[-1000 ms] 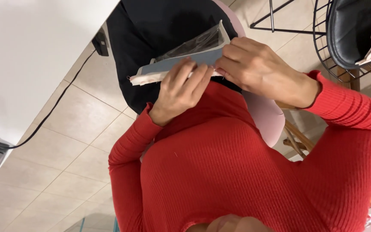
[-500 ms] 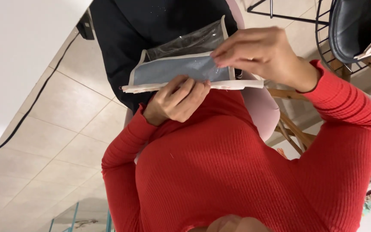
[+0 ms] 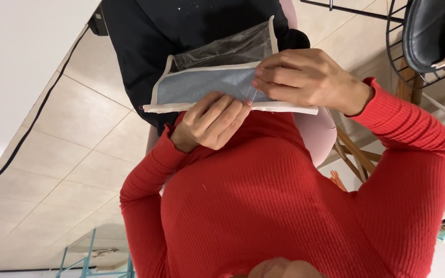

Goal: Hand sewing a small fabric and plastic pouch at a workbench.

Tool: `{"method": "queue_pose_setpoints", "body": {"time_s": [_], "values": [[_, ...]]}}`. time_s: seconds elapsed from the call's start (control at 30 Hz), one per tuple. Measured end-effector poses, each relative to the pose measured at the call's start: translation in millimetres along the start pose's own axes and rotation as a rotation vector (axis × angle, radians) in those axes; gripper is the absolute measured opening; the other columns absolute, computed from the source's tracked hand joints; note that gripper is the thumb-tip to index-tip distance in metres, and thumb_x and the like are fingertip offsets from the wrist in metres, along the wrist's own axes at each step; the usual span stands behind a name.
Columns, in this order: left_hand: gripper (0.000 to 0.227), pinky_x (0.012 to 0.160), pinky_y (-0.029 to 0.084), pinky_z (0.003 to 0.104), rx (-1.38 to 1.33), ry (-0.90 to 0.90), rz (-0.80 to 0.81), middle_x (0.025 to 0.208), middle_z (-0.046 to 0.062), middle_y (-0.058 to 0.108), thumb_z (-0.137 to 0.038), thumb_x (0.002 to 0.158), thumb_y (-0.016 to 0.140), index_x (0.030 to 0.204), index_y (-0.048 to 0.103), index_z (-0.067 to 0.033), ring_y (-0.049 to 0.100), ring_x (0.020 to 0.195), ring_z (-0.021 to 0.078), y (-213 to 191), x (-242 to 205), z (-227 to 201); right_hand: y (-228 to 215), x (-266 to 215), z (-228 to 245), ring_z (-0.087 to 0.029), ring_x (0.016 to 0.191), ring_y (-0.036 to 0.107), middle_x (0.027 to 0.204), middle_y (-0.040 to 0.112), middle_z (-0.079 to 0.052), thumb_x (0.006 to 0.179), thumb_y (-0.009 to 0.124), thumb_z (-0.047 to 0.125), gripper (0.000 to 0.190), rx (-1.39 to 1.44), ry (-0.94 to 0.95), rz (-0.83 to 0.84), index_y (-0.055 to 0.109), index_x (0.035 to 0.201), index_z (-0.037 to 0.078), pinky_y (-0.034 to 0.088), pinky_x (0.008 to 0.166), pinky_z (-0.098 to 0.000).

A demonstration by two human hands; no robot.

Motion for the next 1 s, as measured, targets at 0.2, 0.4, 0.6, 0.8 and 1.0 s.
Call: {"method": "queue_pose_setpoints", "body": {"time_s": [0.2,0.4,0.6,0.8,1.0], "values": [[0.01,0.066,0.063,0.023,-0.02,-0.023,0.018,0.09,0.001,0.069,-0.006,0.086,0.083,0.094,0.079,-0.011,0.064,0.078,0.0115,0.9,-0.1,1.6,1.5,-2.4,-1.1,-0.018,0.092,0.073,0.096,0.07,-0.003,0.09,0.082,-0.002,0.008,0.047,0.019,-0.017,0.079,0.093,0.004,0.061,0.068,-0.0215],[0.012,0.066,0.064,0.023,-0.021,-0.011,0.02,0.091,0.002,0.069,-0.005,0.085,0.083,0.095,0.079,-0.0101,0.065,0.079,0.0122,2.4,-2.6,1.3,-1.6,0.5,0.9,-0.018,0.094,0.072,0.097,0.07,-0.003,0.09,0.082,-0.002,0.008,0.058,0.037,-0.001,0.079,0.094,0.005,0.062,0.071,-0.0229],[0.009,0.071,0.063,0.026,-0.024,-0.088,0.078,0.094,0.002,0.069,-0.005,0.086,0.081,0.092,0.077,-0.0106,0.065,0.08,0.0125,3.3,4.3,4.0,-0.9,2.0,1.5,-0.017,0.096,0.072,0.098,0.071,-0.003,0.09,0.083,0.0,0.009,-0.009,0.006,0.009,0.077,0.093,0.007,0.064,0.075,-0.023],[0.008,0.081,0.053,0.032,-0.12,-0.279,0.156,0.097,0.004,0.068,-0.002,0.088,0.078,0.093,0.074,-0.0069,0.063,0.085,0.0166,1.7,21.3,12.2,2.6,9.0,-4.5,-0.017,0.097,0.07,0.105,0.072,-0.003,0.089,0.08,-0.002,0.011,-0.019,-0.033,0.047,0.074,0.096,0.006,0.065,0.075,-0.0221],[0.014,0.08,0.049,0.034,-0.387,-0.482,0.141,0.092,0.006,0.065,0.009,0.084,0.075,0.09,0.069,-0.0025,0.057,0.082,0.0202,-0.7,32.2,21.7,-2.5,18.5,-3.9,-0.018,0.098,0.071,0.1,0.07,-0.003,0.09,0.08,0.0,0.009,-0.038,-0.079,0.045,0.073,0.089,0.005,0.067,0.082,-0.0243]]}}
Point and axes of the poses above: each hand's wrist, its own x-axis towards the middle knuckle, its own y-axis out of the palm, z = x × y, the point moved 5 cm from there along x, towards the middle knuckle
